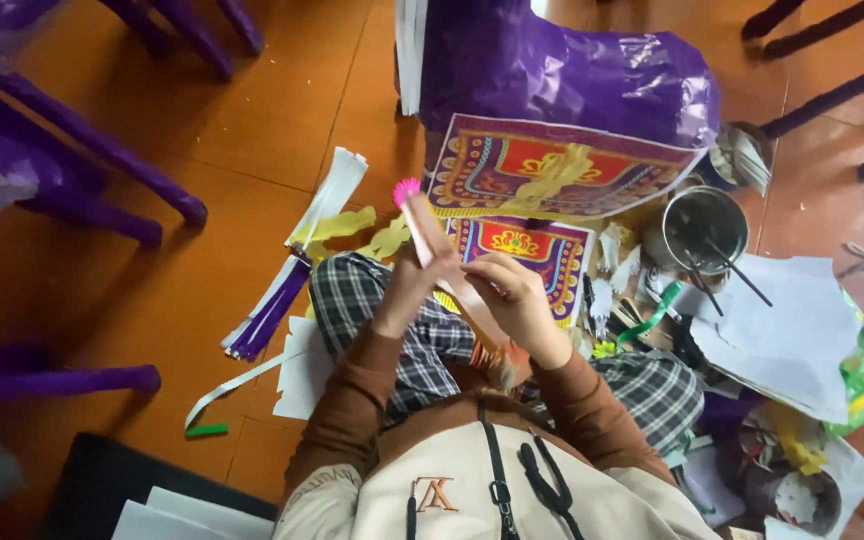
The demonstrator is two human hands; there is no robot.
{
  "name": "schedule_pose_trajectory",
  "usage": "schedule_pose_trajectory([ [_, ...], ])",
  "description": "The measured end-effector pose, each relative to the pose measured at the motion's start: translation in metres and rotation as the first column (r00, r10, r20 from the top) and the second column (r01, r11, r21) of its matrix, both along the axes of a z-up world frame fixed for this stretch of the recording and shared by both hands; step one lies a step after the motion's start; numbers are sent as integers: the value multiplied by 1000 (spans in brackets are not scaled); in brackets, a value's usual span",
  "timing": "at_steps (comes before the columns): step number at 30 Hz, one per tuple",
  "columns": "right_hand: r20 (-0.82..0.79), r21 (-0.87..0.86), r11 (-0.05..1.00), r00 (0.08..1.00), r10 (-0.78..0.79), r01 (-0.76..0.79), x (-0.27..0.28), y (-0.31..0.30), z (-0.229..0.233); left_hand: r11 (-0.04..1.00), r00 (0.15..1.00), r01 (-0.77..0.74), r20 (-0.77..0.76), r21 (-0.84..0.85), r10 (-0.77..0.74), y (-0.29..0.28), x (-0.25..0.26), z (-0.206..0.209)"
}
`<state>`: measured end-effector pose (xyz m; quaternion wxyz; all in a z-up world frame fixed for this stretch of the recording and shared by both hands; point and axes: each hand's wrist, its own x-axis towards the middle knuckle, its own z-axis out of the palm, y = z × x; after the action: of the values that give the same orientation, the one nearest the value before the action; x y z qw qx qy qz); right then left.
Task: Applying decorative paper panels and yellow fringe to a purple paper-mache horse using adhesive.
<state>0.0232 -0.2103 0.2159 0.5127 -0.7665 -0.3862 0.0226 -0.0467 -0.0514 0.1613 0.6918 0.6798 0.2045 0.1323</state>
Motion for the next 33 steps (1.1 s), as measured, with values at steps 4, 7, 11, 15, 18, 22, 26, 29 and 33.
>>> schedule_pose_trajectory([
  [4,127,-25,953,945,302,-301,10,-15,35,879,974,-90,-225,-468,-20,17,-1,9],
  [7,221,-46,897,871,439,-440,11,-25,29,866,973,-40,-217,-498,-80,18,4,-4],
  [11,339,-90,849,785,518,-521,3,-27,30,836,989,36,-103,-548,-110,10,6,43],
  [15,301,-68,829,781,547,-555,-1,-28,28,785,969,63,-150,-617,-195,5,2,-16],
  [18,16,105,862,868,496,-495,-5,-28,27,759,940,174,-123,-628,-318,2,0,21],
  [22,-471,18,994,878,-90,111,4,-31,20,708,875,281,-130,-648,-467,7,-11,-12],
  [26,-537,-29,957,804,-257,287,10,-23,15,969,996,56,-57,-240,-71,-1,-16,-35],
  [29,-526,-13,948,804,-278,319,5,-14,1,1000,999,-17,44,21,16,-32,-24,18],
  [33,-478,-19,946,828,-294,325,-2,-8,-20,958,988,-94,147,270,55,-50,-10,25],
])
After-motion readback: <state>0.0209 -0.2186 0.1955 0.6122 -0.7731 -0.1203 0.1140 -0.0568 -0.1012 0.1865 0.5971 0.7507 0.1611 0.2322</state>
